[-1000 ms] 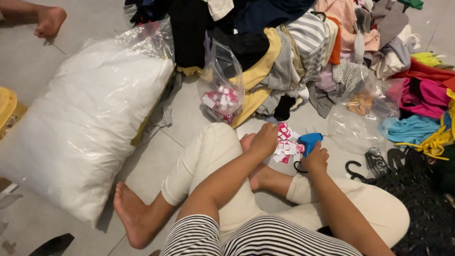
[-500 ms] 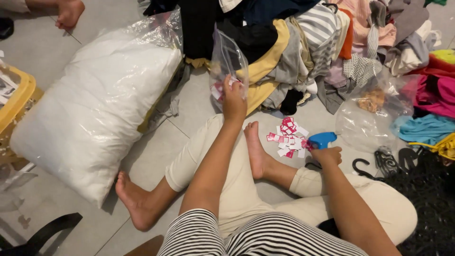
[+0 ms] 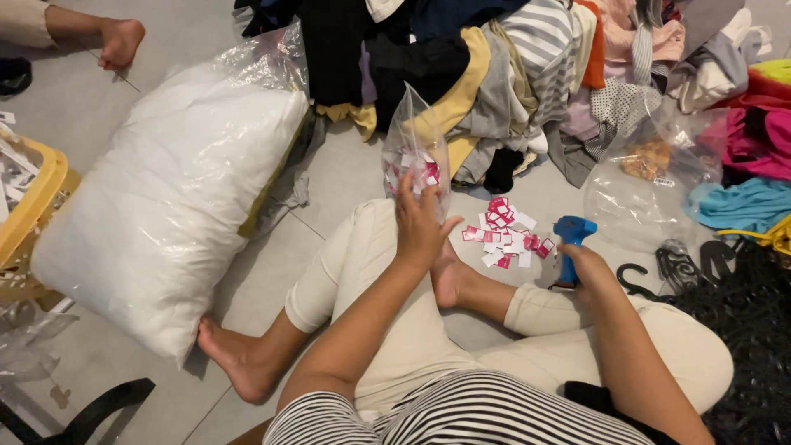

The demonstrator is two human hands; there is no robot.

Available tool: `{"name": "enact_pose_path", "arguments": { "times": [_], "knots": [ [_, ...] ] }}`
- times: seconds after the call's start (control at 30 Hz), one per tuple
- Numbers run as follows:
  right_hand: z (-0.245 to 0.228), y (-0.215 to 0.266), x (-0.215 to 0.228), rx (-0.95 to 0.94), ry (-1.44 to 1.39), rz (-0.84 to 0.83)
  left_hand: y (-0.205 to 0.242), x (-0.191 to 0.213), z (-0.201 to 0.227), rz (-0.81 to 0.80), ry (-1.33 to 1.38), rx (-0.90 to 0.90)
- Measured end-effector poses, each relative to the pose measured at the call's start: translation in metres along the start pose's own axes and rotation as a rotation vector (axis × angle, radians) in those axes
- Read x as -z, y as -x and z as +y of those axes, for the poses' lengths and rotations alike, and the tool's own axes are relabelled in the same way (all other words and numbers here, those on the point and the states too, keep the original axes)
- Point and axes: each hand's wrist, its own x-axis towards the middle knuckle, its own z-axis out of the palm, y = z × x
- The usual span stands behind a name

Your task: The person is sitting on the floor using a handheld tagging gun to attach labels to small pink and white items, likely hanger accessories, and placing them into plastic bags.

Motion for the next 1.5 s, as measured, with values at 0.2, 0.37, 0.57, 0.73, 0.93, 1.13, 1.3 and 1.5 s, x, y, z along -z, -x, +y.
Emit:
{"name": "enact_pose_path", "arguments": {
  "times": [0.2,0.37,0.57,0.73,0.93,1.13,1.3,1.5],
  "knots": [
    [0.009,-0.009,0.003,0.05,0.386,0.042,0.028,-0.04,0.035,0.29,-0.146,-0.466],
    [0.053,-0.082,0.019,0.188,0.503,0.103,0.065,-0.153,-0.03,-0.719,0.027,-0.313],
    [0.057,-0.102,0.007,0.247,0.577,0.111,0.059,-0.193,-0.05,-0.829,-0.158,0.082],
    [0.035,-0.048,-0.015,0.246,0.558,0.051,0.047,-0.145,-0.011,-0.925,-0.25,0.072],
    [0.072,-0.119,0.01,0.314,0.457,0.143,0.043,-0.146,0.007,-1.171,-0.435,0.137],
    [0.062,-0.098,0.007,0.277,0.395,0.154,0.048,-0.152,0.013,-1.203,-0.31,0.077],
    [0.054,-0.09,0.004,0.251,0.427,0.132,0.061,-0.182,0.007,-1.204,-0.245,-0.112],
    [0.054,-0.087,0.007,0.256,0.41,0.138,0.051,-0.164,0.012,-1.176,-0.2,-0.125]
  ]
}}
